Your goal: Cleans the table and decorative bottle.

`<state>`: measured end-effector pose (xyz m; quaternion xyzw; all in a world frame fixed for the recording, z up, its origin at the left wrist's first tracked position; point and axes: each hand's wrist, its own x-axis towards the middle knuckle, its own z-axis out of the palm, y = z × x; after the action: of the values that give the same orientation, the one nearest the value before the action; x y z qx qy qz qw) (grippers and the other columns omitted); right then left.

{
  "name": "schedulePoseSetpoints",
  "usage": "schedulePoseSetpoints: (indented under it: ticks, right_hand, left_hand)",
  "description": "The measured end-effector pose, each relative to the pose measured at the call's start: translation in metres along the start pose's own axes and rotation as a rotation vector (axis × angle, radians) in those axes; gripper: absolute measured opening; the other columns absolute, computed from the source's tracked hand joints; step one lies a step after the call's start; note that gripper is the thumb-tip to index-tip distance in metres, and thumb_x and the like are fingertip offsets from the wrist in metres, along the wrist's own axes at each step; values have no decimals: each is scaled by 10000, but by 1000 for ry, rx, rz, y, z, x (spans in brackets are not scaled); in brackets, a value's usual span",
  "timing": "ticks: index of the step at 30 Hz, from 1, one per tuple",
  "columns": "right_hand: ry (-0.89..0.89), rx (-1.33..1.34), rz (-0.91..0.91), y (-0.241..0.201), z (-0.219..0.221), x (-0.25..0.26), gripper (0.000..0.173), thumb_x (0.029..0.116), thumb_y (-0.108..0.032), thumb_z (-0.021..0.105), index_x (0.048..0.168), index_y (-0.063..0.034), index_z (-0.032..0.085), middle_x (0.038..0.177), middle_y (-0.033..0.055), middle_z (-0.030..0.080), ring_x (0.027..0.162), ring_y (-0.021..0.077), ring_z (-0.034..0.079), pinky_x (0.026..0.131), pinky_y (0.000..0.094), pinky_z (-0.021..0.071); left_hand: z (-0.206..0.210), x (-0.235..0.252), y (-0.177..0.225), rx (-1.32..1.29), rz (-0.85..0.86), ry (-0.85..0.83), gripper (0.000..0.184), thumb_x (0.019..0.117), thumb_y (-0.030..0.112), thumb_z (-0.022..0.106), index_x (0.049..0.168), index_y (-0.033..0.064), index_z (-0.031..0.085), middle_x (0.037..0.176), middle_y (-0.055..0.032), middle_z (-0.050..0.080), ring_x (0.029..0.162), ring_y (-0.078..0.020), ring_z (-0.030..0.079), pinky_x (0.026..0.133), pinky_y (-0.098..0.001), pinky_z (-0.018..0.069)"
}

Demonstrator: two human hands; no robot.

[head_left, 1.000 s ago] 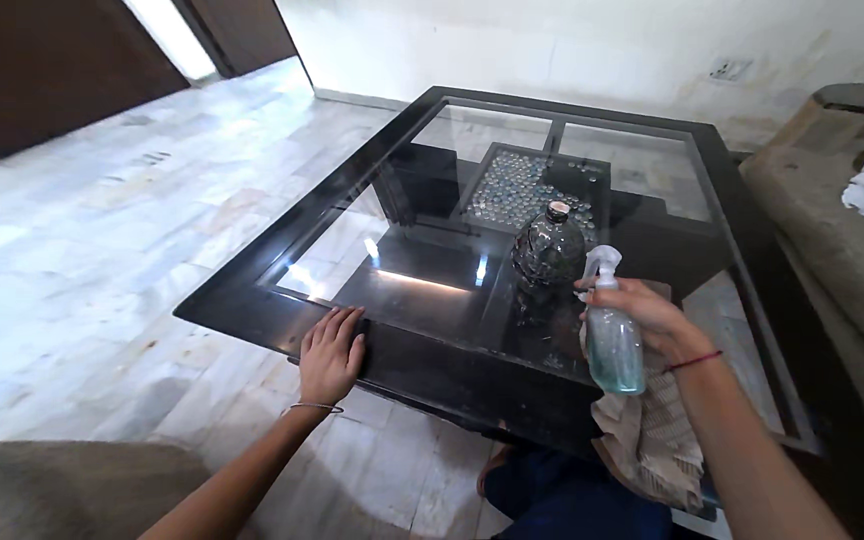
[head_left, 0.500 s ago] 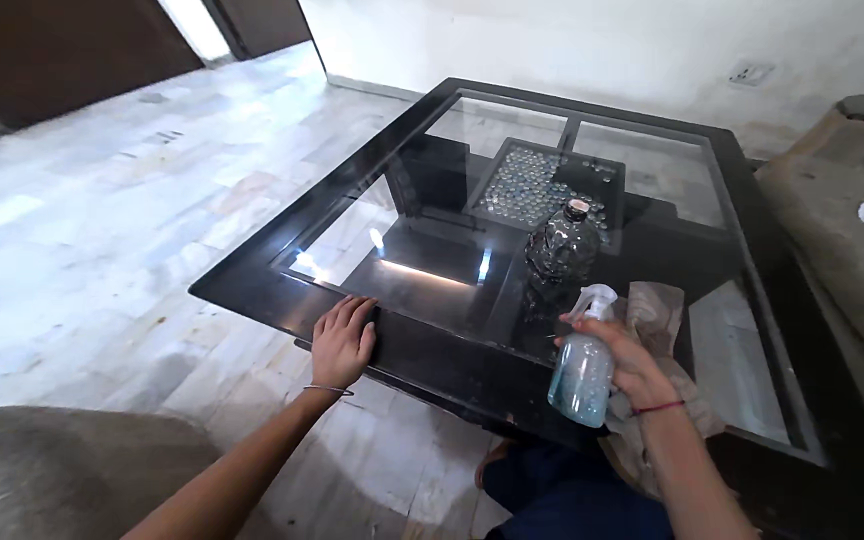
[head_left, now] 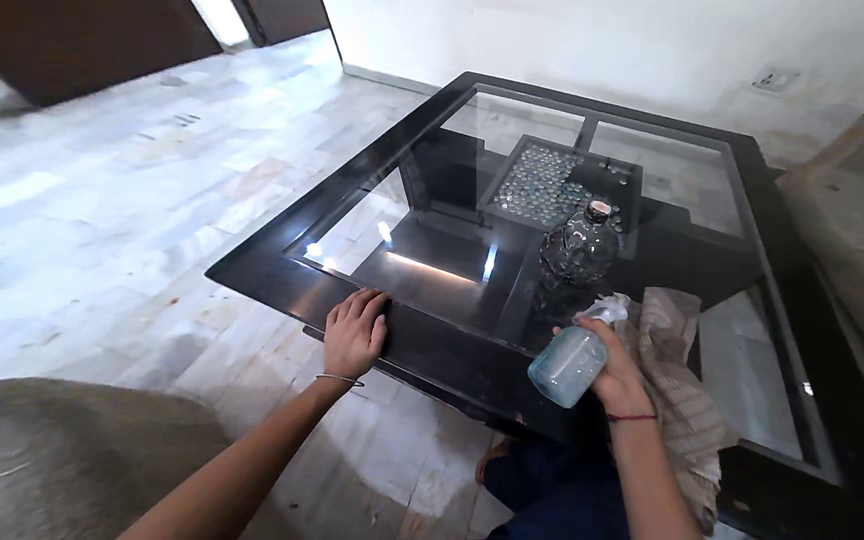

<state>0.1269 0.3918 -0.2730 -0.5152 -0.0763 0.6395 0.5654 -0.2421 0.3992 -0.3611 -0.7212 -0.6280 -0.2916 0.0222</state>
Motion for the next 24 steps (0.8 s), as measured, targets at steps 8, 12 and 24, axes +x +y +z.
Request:
schedulePoseSetpoints:
  ticks: [8, 12, 24]
  right_hand:
    - [-47, -174, -140, -34, -16, 6, 183, 1023, -67, 477, 1157, -44, 600, 885, 82, 691, 750, 172, 704, 666, 322, 609]
    - [-74, -251, -158, -53, -16, -1, 195, 1032, -85, 474, 1176, -52, 602, 879, 65, 686, 753, 158, 700, 675, 309, 607]
    - [-179, -611, -345, -78, 12, -26, 256, 1012, -24, 494, 1257, -23, 568, 961, 90, 682, 766, 165, 693, 685, 307, 599]
  left_hand:
    - [-1, 0, 2, -4, -1, -2, 619, 1013, 351, 244, 1261, -9, 682, 1360, -253, 626, 1313, -491, 544, 1041, -697, 361]
    - [-1, -1, 2, -4, 4, 8, 625, 1015, 359, 239, 1253, -9, 685, 1355, -252, 630, 1301, -496, 551, 1029, -697, 369]
    - [1, -1, 1, -11, 5, 24, 598, 1001, 332, 262, 1235, -6, 695, 1337, -249, 642, 1291, -489, 563, 1027, -687, 378]
